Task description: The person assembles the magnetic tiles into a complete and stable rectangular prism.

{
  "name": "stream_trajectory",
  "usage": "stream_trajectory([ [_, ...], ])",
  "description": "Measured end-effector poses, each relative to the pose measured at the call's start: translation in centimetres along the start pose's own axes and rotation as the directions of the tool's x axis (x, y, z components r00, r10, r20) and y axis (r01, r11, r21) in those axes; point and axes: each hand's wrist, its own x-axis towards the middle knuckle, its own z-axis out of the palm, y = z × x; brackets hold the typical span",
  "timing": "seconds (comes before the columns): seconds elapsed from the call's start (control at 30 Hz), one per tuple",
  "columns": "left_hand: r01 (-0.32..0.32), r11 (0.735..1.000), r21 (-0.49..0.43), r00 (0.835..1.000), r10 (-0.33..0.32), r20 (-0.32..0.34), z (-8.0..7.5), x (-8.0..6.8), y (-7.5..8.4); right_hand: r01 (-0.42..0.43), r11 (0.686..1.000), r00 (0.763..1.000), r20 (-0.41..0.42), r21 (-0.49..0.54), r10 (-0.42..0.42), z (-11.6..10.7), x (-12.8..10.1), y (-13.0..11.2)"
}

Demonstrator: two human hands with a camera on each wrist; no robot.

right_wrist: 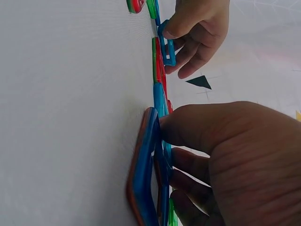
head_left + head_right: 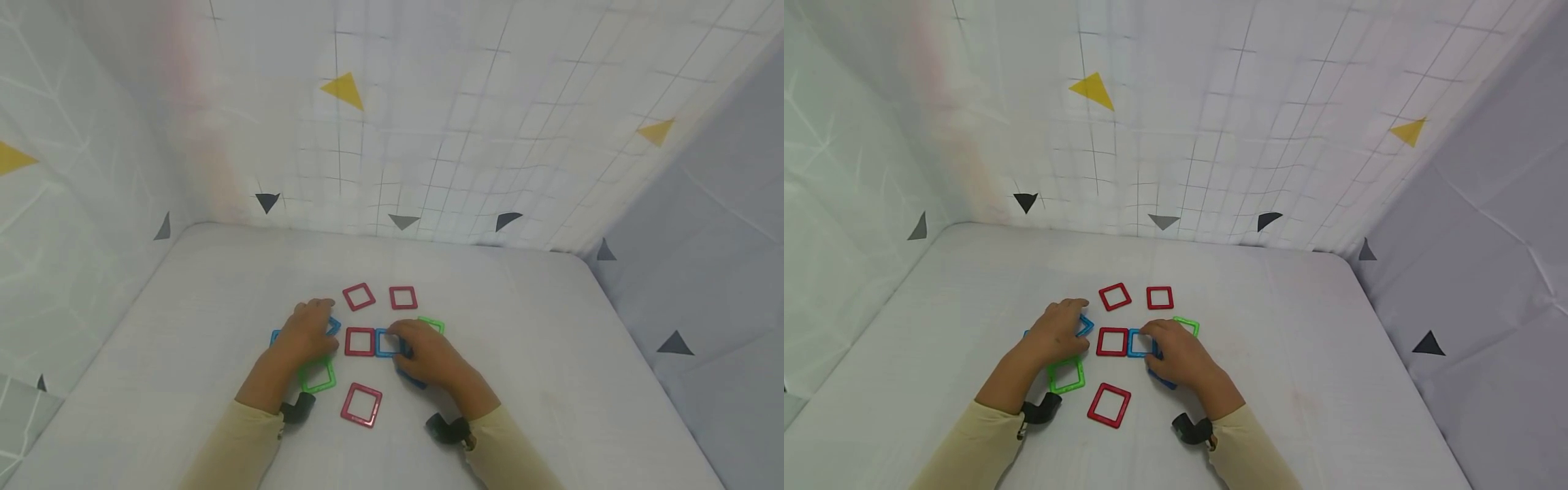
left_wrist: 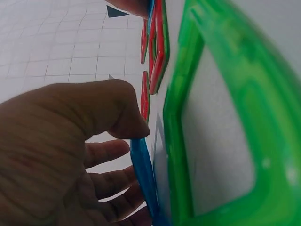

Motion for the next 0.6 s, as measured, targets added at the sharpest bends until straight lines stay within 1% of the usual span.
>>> stream_trajectory([
  [0.17,-0.002,0.997,-0.076,1.0,0.003,0.008,-0.12,-0.07,-0.15,-0.006,1.0,1.0,0.006,0.0,0.006,-0.03,0.0,-0.03],
  [0.27,-0.006,0.995,-0.103,1.0,0.008,0.019,-0.13,-0.01,-0.25,-0.008,1.0,1.0,0.012,0.0,0.008,-0.09,-0.01,-0.03],
  [0.47,-0.022,0.998,-0.064,0.999,0.024,0.027,0.01,0.39,-0.31,-0.003,1.0,1.0,0.019,0.001,0.003,-0.27,-0.03,-0.06],
  [0.6,-0.049,0.997,-0.062,0.999,0.05,0.005,-0.16,0.35,-0.21,-0.001,1.0,1.0,0.018,-0.001,0.002,-0.28,0.03,-0.06],
])
